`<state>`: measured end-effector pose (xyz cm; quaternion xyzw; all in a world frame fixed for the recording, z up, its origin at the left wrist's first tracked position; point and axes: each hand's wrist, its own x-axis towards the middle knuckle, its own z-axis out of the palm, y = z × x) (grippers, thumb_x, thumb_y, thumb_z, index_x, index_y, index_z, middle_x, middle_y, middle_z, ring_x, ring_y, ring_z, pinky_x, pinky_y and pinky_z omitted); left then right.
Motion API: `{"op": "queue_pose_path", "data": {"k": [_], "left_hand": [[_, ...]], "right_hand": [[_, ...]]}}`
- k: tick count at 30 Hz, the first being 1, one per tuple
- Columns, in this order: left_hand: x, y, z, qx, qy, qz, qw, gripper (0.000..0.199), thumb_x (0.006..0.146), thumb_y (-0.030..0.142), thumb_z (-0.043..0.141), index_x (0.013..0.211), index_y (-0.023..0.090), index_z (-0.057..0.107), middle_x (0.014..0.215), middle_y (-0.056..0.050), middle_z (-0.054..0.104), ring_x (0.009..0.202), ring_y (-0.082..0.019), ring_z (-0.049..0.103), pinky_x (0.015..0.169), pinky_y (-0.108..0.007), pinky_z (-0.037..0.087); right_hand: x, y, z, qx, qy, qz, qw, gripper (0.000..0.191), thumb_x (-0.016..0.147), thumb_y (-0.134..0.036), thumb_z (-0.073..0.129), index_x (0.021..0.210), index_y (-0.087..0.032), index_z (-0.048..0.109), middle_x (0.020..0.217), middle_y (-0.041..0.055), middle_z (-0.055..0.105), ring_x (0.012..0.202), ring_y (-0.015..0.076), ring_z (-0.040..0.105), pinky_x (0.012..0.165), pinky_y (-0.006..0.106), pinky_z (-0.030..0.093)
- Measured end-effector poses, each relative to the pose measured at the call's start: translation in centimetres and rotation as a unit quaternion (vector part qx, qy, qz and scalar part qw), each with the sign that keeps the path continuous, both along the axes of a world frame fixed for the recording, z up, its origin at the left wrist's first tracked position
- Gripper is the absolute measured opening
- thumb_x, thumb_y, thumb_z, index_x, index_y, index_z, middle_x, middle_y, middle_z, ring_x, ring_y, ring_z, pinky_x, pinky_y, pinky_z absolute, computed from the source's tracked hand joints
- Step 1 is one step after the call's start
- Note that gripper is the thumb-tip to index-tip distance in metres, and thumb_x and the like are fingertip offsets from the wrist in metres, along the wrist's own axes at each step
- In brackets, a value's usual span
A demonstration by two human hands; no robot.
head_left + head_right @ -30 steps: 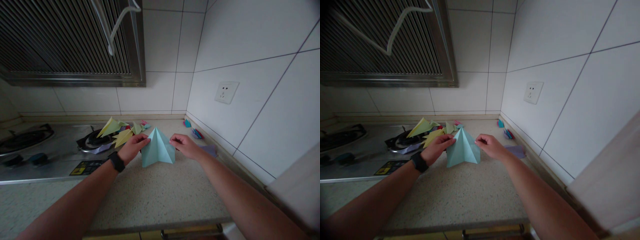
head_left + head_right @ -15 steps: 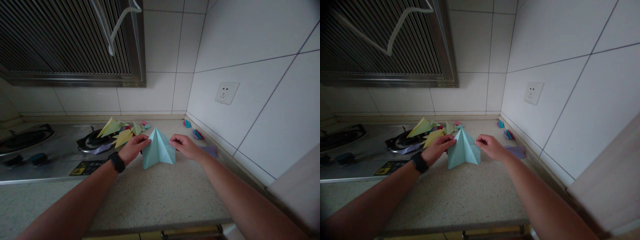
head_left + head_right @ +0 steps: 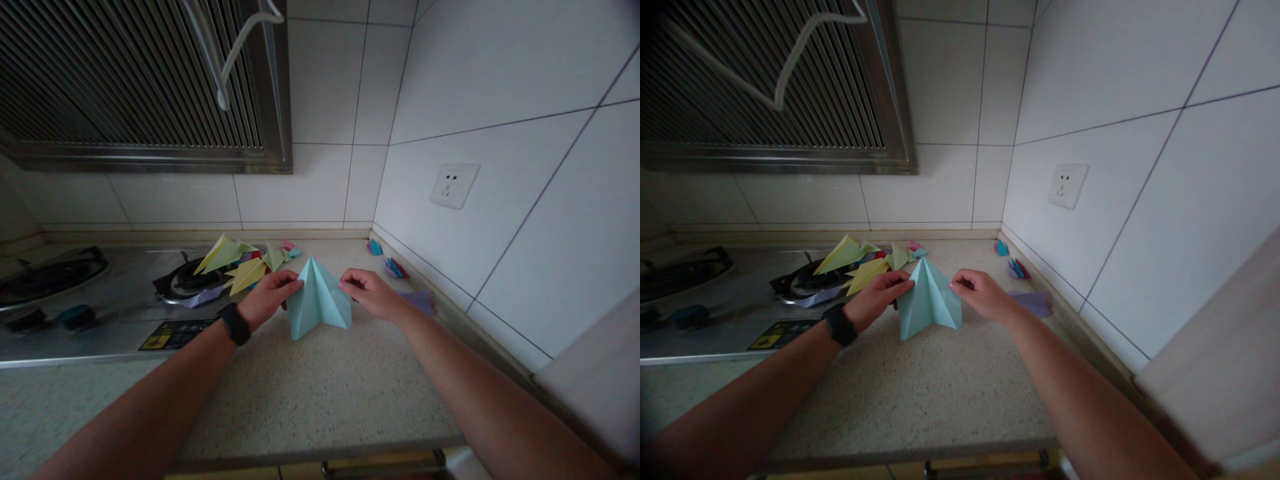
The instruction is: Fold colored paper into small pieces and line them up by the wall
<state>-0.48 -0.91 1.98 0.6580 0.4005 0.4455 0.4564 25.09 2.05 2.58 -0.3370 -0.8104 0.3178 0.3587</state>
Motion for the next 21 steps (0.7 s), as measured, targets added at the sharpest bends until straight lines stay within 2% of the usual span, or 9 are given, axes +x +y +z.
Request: {"op": "queue_pose_path", "data": {"k": [21], "left_hand": [[0.15, -0.13, 0.05, 0.007, 0.013, -0.007, 1.000, 0.031, 0.082, 0.046, 0.060, 0.086, 0.015, 0.059, 0.071, 0.002, 0.048, 0.057, -0.009, 0.045, 0.048, -0.020, 0.040]], "right_hand": [[0.00, -0.23, 0.30, 0.014, -0.012, -0.009, 1.000, 0.024, 0.087, -0.039, 0.053, 0.078, -0.018, 0.058, 0.067, -0.0017, 0.049, 0.062, 0.0113, 0.043, 0.058, 0.024, 0.034]]}}
